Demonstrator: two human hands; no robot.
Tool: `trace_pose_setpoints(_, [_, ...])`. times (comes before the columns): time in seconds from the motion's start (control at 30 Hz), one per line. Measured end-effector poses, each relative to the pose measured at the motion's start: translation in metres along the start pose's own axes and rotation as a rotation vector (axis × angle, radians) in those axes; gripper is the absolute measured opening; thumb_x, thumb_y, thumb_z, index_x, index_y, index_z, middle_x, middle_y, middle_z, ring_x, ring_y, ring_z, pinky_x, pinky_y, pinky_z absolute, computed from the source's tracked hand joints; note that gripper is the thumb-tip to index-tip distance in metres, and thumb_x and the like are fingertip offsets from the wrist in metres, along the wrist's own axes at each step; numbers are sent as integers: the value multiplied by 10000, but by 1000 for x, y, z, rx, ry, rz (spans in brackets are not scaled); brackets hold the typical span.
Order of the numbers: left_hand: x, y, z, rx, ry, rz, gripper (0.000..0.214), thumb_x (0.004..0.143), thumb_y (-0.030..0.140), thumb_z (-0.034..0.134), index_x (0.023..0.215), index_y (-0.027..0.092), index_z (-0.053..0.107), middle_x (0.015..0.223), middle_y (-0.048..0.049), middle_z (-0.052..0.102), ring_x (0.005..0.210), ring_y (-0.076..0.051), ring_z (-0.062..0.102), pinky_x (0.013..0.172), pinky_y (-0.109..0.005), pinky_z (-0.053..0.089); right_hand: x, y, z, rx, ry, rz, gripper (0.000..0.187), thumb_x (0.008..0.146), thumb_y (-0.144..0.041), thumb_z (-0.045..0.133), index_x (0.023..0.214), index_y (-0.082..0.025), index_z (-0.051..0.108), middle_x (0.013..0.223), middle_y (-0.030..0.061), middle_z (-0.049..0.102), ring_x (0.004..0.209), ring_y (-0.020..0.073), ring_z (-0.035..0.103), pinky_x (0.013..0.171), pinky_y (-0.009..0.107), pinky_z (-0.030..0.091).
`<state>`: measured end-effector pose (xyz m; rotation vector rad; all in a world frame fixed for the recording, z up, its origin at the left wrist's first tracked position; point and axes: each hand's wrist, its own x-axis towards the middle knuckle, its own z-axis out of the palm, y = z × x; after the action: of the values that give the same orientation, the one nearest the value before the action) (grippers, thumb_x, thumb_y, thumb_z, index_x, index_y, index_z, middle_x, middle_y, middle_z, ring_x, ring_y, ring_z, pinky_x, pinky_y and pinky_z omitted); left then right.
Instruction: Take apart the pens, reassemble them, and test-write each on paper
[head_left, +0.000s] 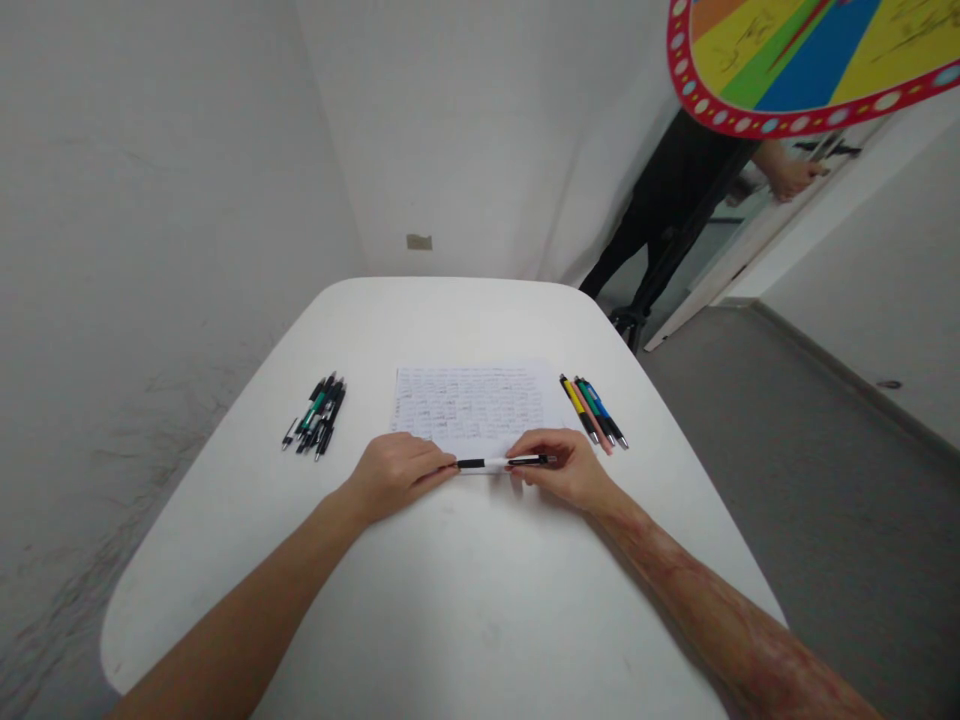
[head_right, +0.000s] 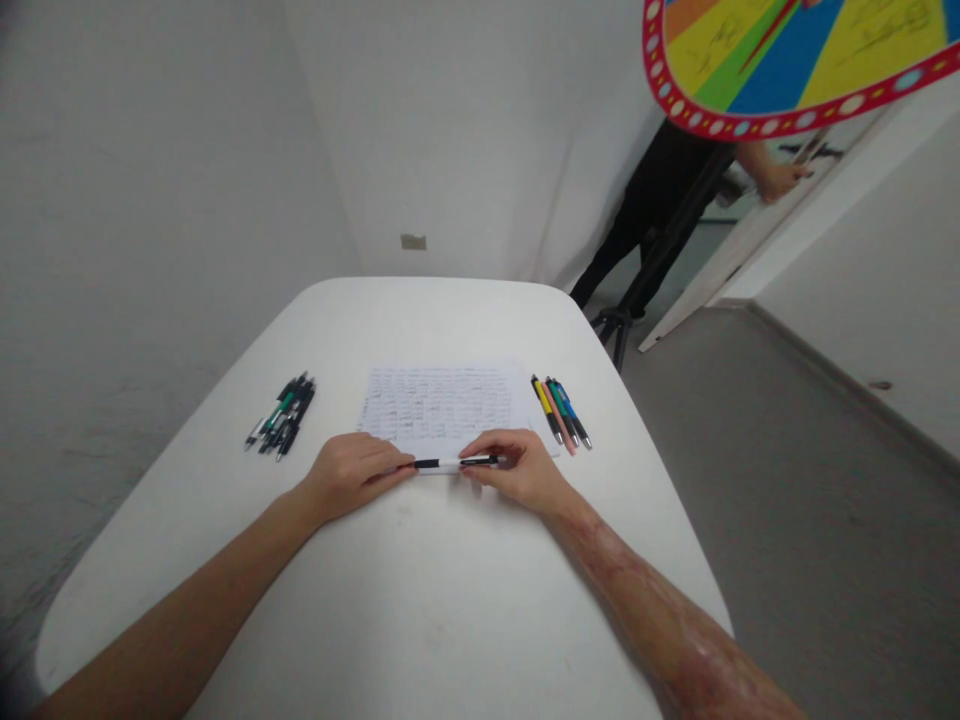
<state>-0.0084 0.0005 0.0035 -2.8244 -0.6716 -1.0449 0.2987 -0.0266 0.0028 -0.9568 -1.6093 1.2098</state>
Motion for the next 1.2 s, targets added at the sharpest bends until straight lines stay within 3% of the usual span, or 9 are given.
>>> trace_pose_setpoints(0.57, [0, 0, 0, 7, -5, 2, 174, 1107, 274, 646, 1052, 208, 797, 875, -10, 827, 732, -121, 761, 677, -249, 559, 1, 3, 0, 38, 72, 3, 328, 774, -461, 982, 908, -182, 873, 810, 80, 805, 650, 176, 704, 585, 298, 595])
trace_pose_setpoints(1.03, [-1, 0, -1, 14, -25, -6, 176, 1102, 264, 649, 1021, 214, 798, 857, -3, 823, 725, -120, 758, 677, -250, 562, 2, 1, -2, 104, 73, -40, 264, 795, -408, 965, 908, -189, 870, 913, 101, 806, 720, 188, 713, 554, 285, 590])
trace_pose_setpoints(1.2, [-2, -1, 0, 12, -35, -5, 196, 1115, 272, 633, 1021, 220, 796, 883, -9, 834, 758, -131, 775, 700, -262, 569, 5, 6, -12, 174, 189, -22, 300, 854, -476, 905, 908, -191, 828, 953, 101, 833, 532, 144, 631, 524, 321, 582])
